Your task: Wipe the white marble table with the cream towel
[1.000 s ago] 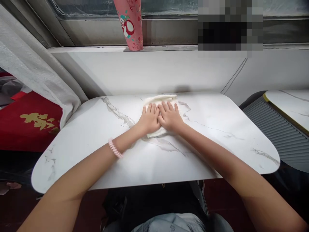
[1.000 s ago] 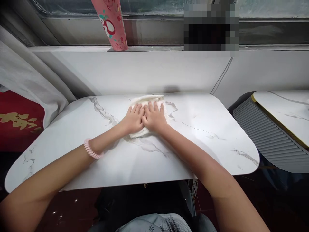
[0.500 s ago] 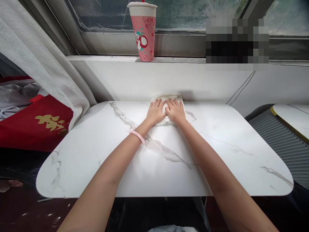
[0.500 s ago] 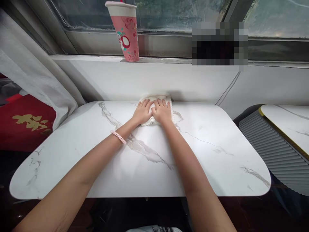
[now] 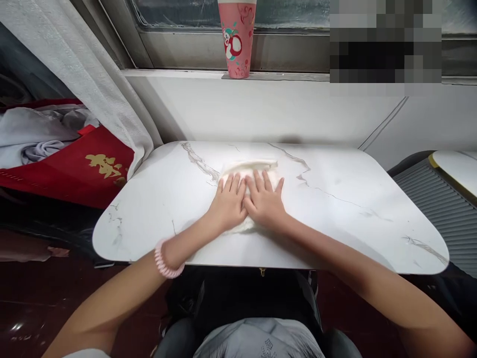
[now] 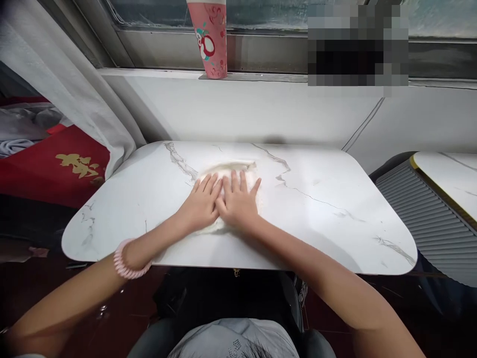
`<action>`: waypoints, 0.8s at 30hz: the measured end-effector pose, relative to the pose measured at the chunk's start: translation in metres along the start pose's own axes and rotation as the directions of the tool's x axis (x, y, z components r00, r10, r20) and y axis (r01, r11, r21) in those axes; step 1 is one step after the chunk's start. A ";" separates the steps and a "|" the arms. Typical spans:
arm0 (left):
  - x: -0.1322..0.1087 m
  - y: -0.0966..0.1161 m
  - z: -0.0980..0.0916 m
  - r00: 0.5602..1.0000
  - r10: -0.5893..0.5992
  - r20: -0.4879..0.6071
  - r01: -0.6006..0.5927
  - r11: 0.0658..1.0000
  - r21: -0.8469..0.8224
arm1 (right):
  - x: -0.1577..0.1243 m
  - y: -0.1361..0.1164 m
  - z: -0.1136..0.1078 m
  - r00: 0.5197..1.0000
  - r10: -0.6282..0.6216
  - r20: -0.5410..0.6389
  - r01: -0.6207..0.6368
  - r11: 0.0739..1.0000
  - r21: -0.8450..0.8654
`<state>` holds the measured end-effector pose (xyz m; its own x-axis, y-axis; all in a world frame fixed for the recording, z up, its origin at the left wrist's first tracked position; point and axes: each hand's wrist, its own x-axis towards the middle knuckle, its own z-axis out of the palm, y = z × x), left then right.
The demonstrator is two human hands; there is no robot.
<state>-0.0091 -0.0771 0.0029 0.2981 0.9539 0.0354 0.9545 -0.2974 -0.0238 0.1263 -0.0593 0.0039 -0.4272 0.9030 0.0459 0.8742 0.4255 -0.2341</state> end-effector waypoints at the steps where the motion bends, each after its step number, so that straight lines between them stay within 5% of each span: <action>1: -0.018 0.001 -0.001 1.000 0.005 -0.007 -0.005 1.000 0.023 | -0.011 -0.009 0.000 0.999 -0.026 0.027 0.026 1.000 0.003; 7: -0.108 0.005 -0.003 0.997 0.027 -0.076 -0.013 0.984 0.180 | -0.066 -0.051 0.005 0.946 -0.320 0.057 0.321 0.947 0.008; 11: -0.117 -0.001 -0.005 0.998 0.043 -0.040 -0.034 0.978 0.204 | -0.071 -0.059 0.011 0.940 -0.341 -0.014 0.341 0.940 -0.013; 16: -0.072 -0.032 -0.016 0.983 0.001 0.183 -0.030 0.987 0.158 | -0.024 -0.059 0.019 0.954 -0.295 -0.055 0.295 0.955 -0.024; 21: 0.006 -0.081 -0.022 0.927 -0.093 0.364 0.092 0.996 0.019 | 0.056 -0.055 0.026 0.981 -0.167 -0.095 0.166 0.986 -0.020; 24: 0.051 -0.109 -0.016 0.921 -0.083 0.379 0.115 0.991 -0.062 | 0.098 -0.050 0.029 0.983 -0.077 -0.165 0.071 0.997 -0.039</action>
<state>-0.0977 0.0032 0.0229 0.1903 0.9193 -0.3445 0.9814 -0.1874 0.0422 0.0342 0.0065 -0.0077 -0.4492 0.8651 0.2230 0.8497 0.4908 -0.1925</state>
